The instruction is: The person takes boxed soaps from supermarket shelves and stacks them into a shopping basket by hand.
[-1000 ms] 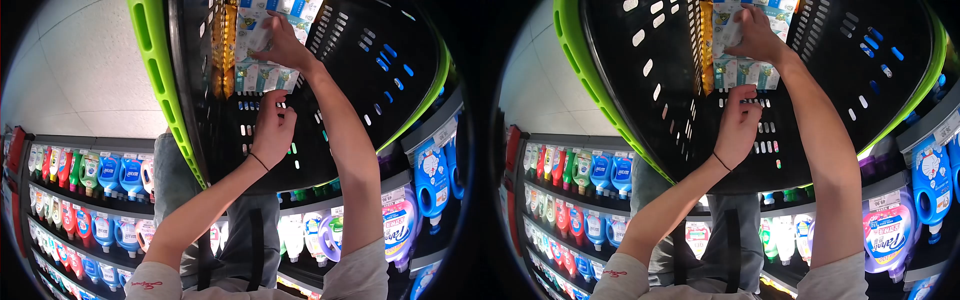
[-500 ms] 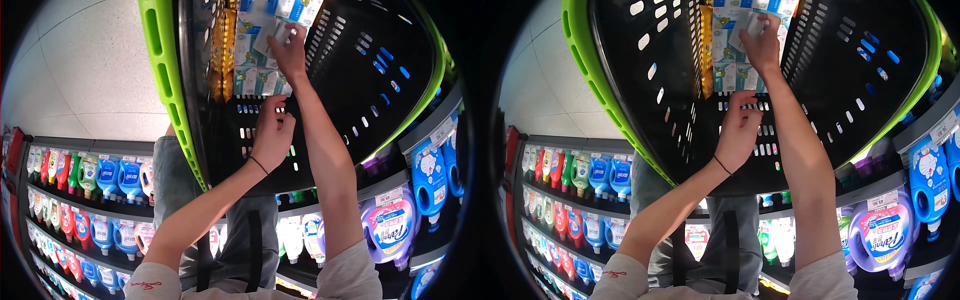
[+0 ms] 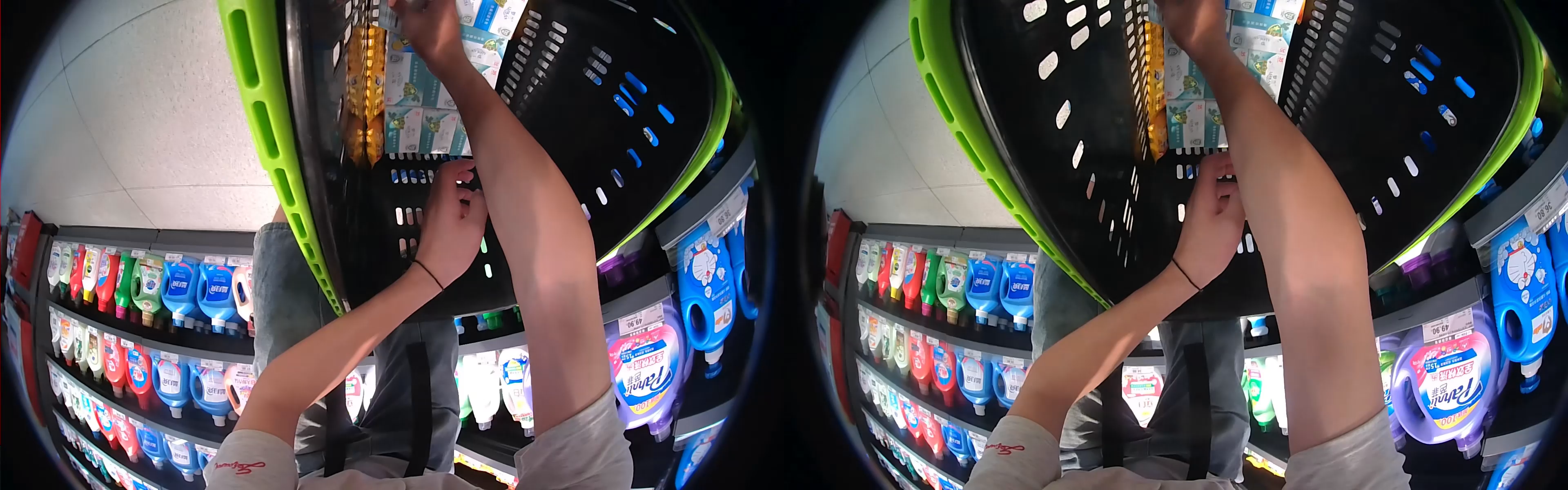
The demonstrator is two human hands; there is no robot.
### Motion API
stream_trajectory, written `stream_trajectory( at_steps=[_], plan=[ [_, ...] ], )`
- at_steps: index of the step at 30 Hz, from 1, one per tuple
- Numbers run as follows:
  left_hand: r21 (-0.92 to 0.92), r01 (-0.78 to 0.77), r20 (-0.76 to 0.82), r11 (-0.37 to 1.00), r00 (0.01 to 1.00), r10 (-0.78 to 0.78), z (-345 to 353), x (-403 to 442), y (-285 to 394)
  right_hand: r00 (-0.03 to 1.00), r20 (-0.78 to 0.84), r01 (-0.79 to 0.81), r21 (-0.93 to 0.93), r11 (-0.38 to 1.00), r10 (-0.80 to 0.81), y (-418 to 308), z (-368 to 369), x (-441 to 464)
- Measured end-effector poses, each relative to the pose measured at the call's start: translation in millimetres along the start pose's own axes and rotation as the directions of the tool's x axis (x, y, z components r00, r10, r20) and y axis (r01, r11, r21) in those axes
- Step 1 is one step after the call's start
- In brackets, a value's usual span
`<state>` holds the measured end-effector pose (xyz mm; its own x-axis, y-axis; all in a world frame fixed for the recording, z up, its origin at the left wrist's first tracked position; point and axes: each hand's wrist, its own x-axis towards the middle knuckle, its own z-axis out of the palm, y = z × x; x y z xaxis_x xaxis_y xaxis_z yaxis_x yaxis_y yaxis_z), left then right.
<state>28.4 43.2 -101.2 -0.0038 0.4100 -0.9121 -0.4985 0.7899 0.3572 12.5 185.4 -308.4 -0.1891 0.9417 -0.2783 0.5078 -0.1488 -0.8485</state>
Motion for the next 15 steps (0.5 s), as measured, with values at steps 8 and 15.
stream_trajectory(
  at_steps=[8, 15],
  plan=[
    [0.015, -0.018, 0.022, 1.0, 1.0, 0.017, -1.4, -0.6, 0.4, 0.998, -0.043, -0.054, -0.107, 0.993, 0.049, -0.4, 5.7, -1.3],
    [0.067, -0.005, 0.011, 0.998, 1.0, 0.004, -6.8, 0.9, 4.5, 0.993, -0.014, -0.119, -0.003, 0.993, 0.119, -16.7, -29.9, -20.8]
  ],
)
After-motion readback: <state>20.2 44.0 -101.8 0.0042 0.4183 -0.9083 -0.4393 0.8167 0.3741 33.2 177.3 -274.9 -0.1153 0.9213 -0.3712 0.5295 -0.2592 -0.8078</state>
